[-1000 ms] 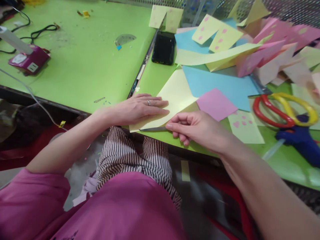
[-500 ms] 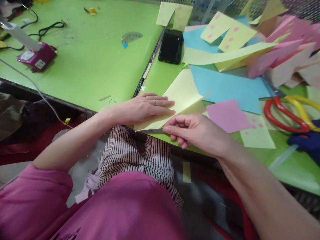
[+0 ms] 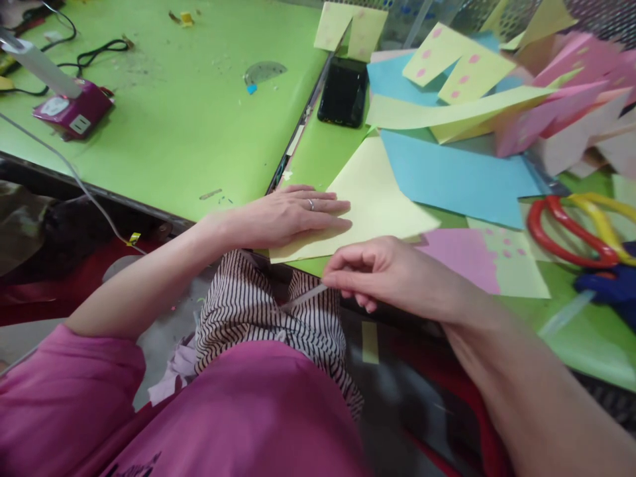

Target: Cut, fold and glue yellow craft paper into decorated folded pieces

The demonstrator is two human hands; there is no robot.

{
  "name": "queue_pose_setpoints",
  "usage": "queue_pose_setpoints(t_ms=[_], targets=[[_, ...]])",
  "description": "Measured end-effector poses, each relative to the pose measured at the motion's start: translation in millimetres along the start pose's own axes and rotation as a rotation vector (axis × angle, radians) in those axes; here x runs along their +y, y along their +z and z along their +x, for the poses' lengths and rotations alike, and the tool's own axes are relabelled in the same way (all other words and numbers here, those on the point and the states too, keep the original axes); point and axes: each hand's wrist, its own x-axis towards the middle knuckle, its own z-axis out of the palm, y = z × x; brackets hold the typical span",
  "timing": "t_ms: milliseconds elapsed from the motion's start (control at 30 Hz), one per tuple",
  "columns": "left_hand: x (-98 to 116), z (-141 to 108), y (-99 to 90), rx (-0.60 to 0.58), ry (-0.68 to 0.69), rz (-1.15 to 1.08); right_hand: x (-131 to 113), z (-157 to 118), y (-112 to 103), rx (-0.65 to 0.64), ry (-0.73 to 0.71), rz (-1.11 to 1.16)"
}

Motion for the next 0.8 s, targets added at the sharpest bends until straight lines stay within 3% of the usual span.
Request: queue_pose_setpoints(t_ms=[167, 267, 367, 533, 667, 800], targets=[[1.7, -1.6, -1.5, 0.003, 0.011, 0.018, 14.2, -12.7, -14.9, -0.028, -0.017, -0.065], [3.9, 2.4, -1.8, 0.016, -0.009, 0.05, 27.4, -22.3, -31.4, 0.028, -0.072, -0.161], [7.2, 11.0, -3.8, 0.041, -0.111, 0.087, 40.4, -32.7, -57.8, 0.205, -0.097, -0.072], [14.0, 29.8, -14.4, 0.086, -0.346, 0.069, 58.8, -31.7, -109.1, 0.755, -0.114, -0.108], [13.5, 43.2, -22.8, 0.103, -0.438, 0.064, 63.5, -17.6, -132.4, 0.897, -0.164, -0.235], [2.1, 50.6, -27.6, 0.103, -0.506, -0.004, 57.5, -16.1, -124.7, 0.97, -0.262, -0.471]])
